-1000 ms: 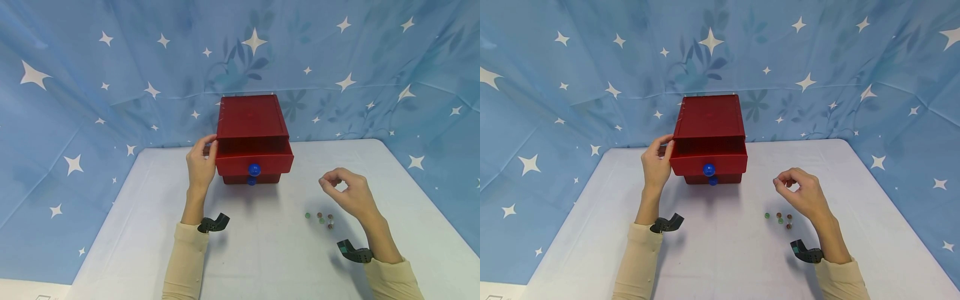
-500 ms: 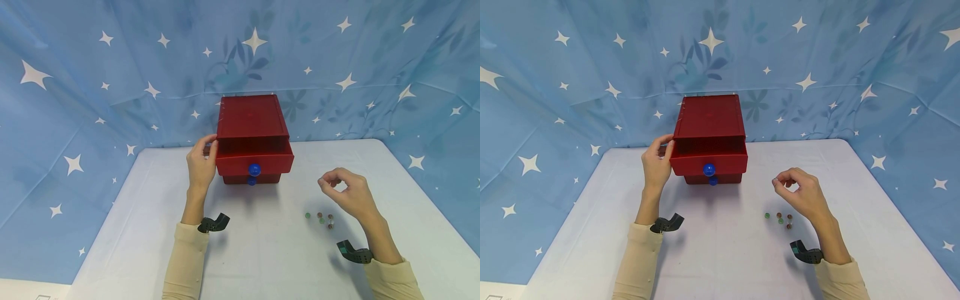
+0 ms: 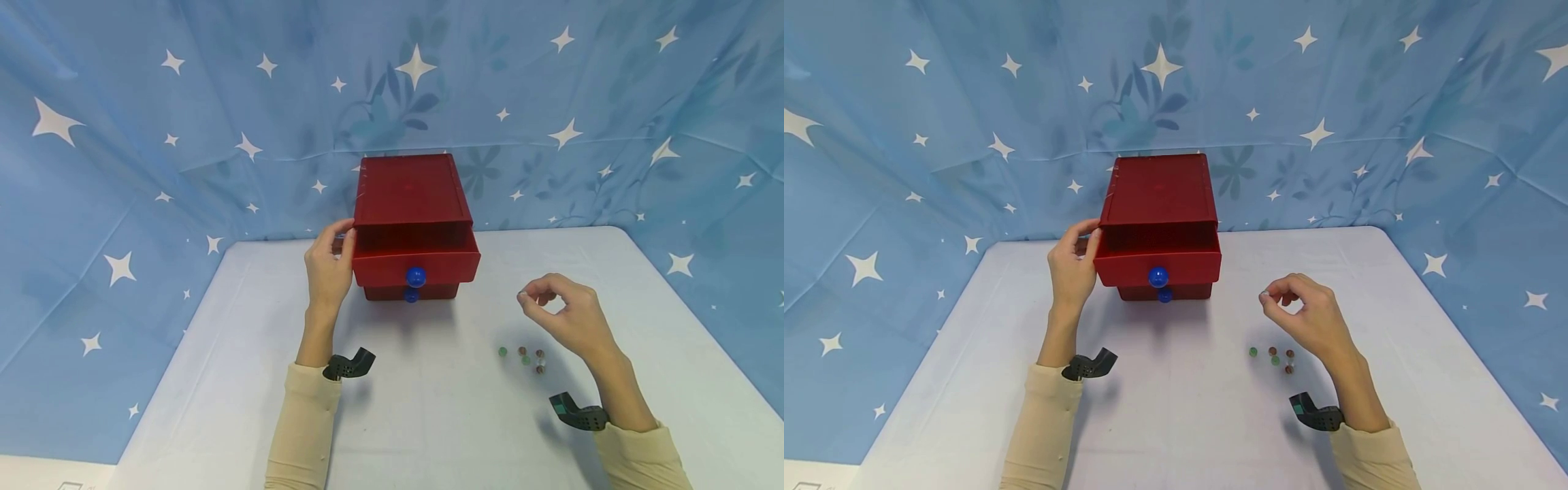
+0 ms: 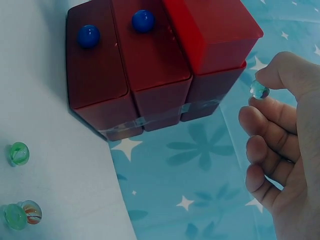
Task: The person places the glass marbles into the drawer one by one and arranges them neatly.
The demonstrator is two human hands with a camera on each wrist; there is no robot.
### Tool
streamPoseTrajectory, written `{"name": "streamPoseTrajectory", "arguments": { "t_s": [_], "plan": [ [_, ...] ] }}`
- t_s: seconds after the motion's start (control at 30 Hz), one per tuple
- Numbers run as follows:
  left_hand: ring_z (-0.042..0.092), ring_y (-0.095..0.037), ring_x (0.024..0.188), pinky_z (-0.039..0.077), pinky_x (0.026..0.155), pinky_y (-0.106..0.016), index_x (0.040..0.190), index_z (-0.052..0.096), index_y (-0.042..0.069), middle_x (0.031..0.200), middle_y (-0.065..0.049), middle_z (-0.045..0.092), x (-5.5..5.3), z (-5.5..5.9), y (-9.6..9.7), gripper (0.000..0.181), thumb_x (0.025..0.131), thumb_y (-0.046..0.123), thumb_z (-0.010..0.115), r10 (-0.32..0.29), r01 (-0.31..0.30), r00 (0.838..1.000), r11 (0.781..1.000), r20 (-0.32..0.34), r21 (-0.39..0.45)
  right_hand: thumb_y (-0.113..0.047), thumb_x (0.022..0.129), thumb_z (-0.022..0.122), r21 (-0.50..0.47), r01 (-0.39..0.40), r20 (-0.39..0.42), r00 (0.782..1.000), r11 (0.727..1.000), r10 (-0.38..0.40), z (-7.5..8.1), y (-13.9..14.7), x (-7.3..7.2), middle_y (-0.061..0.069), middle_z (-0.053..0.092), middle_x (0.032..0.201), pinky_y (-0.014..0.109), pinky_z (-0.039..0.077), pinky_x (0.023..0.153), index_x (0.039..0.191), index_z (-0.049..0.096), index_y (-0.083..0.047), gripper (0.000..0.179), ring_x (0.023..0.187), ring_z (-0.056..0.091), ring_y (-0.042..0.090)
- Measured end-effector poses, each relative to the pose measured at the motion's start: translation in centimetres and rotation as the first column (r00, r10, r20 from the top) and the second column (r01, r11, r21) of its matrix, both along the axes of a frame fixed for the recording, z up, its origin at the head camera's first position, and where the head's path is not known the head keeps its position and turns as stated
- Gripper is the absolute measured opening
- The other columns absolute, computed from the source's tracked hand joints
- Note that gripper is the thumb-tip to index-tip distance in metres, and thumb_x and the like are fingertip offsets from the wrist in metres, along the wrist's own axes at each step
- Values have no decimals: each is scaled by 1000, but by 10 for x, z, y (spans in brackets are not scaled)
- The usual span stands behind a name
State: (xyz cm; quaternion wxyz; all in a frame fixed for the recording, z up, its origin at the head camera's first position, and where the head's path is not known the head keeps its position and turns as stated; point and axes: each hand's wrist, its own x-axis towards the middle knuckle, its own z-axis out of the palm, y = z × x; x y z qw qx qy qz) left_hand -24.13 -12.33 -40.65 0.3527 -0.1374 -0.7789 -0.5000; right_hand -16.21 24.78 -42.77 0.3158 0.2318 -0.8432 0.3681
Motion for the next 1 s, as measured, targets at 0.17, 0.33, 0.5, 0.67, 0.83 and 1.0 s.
{"name": "streamPoseTrajectory", "arguments": {
  "t_s": [0.17,0.33,0.5,0.67,0.83,1.0],
  "plan": [
    [73,-25,84,62,82,-38,121,69,4,116,-12,72,-1,-1,0,26,101,18,59,-6,6,1000,1000,-6,4,5,73,77,10,0,7,1000,1000,-1,1,-2,1,0,71,76,8,42,71,82,72,-12,20,73,56,3],
    [73,-24,84,62,82,-38,122,68,4,117,-12,72,-1,-1,0,27,101,19,59,-6,6,1000,1000,-10,-3,4,73,77,20,-1,6,1000,1000,1,0,-2,1,0,71,76,7,41,70,82,72,-13,20,73,56,3],
    [73,-24,84,62,82,-38,121,69,4,116,-11,72,-1,-2,0,26,101,19,59,-7,8,1000,1000,-2,10,4,72,77,24,-5,9,1000,1000,5,-1,-3,1,-1,70,76,8,41,68,82,72,-14,21,73,56,3],
    [73,-24,82,62,79,-39,120,68,4,113,-12,73,-2,-3,-1,27,101,20,59,-4,4,1000,1000,7,7,5,71,77,19,-19,3,1000,1000,19,-1,-3,0,-1,70,76,8,41,69,82,72,-14,23,73,56,3],
    [73,-25,83,62,80,-37,121,68,3,114,-14,72,-2,-2,-1,27,102,20,58,2,-1,1000,1000,15,-8,5,72,76,30,-31,-11,999,999,31,0,-3,-1,-1,71,76,8,42,69,82,72,-13,21,73,57,4],
    [73,-26,83,62,81,-37,122,68,3,115,-13,72,-1,-1,-1,28,102,20,58,6,-5,1000,1000,21,-14,4,73,76,52,-38,-20,999,998,39,2,-3,-1,-2,70,76,9,44,70,82,70,-11,18,73,57,5]
  ]
}}
